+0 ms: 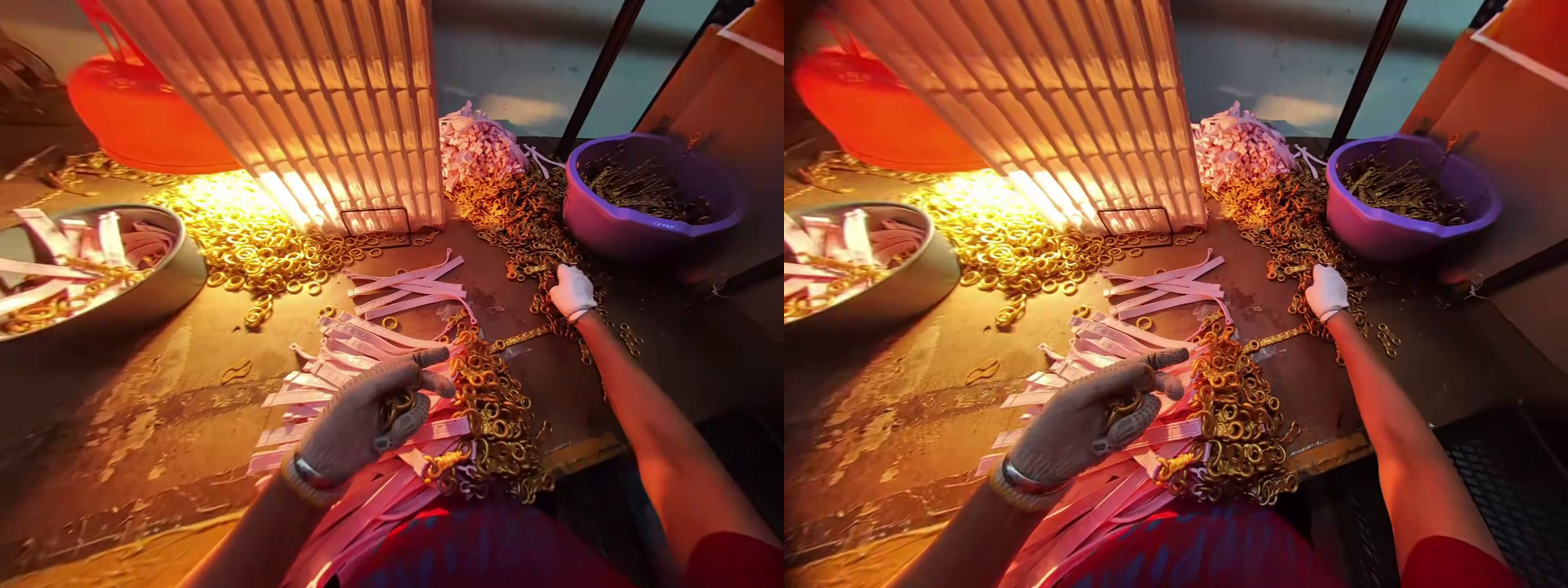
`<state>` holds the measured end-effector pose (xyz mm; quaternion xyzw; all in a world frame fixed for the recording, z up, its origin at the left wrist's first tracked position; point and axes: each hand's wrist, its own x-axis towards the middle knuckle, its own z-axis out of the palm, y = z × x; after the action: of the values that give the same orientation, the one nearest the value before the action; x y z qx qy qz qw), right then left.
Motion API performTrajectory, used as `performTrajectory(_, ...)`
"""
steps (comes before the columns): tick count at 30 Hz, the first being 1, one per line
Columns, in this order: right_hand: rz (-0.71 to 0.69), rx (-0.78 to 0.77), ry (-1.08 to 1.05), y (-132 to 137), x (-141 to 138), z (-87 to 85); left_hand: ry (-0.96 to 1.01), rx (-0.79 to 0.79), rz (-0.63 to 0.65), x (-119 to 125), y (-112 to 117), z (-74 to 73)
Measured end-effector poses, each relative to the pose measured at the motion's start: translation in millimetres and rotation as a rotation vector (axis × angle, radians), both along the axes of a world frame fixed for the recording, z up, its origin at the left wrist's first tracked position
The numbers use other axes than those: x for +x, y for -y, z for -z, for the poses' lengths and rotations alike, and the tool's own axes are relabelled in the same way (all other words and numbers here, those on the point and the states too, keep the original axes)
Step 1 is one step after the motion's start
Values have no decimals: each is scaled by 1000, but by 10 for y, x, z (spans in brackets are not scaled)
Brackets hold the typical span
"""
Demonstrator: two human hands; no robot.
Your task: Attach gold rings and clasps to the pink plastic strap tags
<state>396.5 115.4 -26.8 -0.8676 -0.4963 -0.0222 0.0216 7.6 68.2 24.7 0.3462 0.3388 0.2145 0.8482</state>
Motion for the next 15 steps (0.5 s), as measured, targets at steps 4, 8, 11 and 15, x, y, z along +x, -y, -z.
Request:
performTrajectory(4, -74, 124, -108, 163, -125, -22, -130, 138, 15, -59, 62, 8)
performTrajectory(8, -360, 252, -445, 410, -669, -92, -299, 344, 44, 19, 99, -43)
performTrajectory(11, -712, 400, -752, 643, -1259, -257, -415, 482, 97, 131, 110, -56)
performTrajectory(15, -952, 312, -921, 860, -1863, -467, -443, 696, 87, 224, 99, -9)
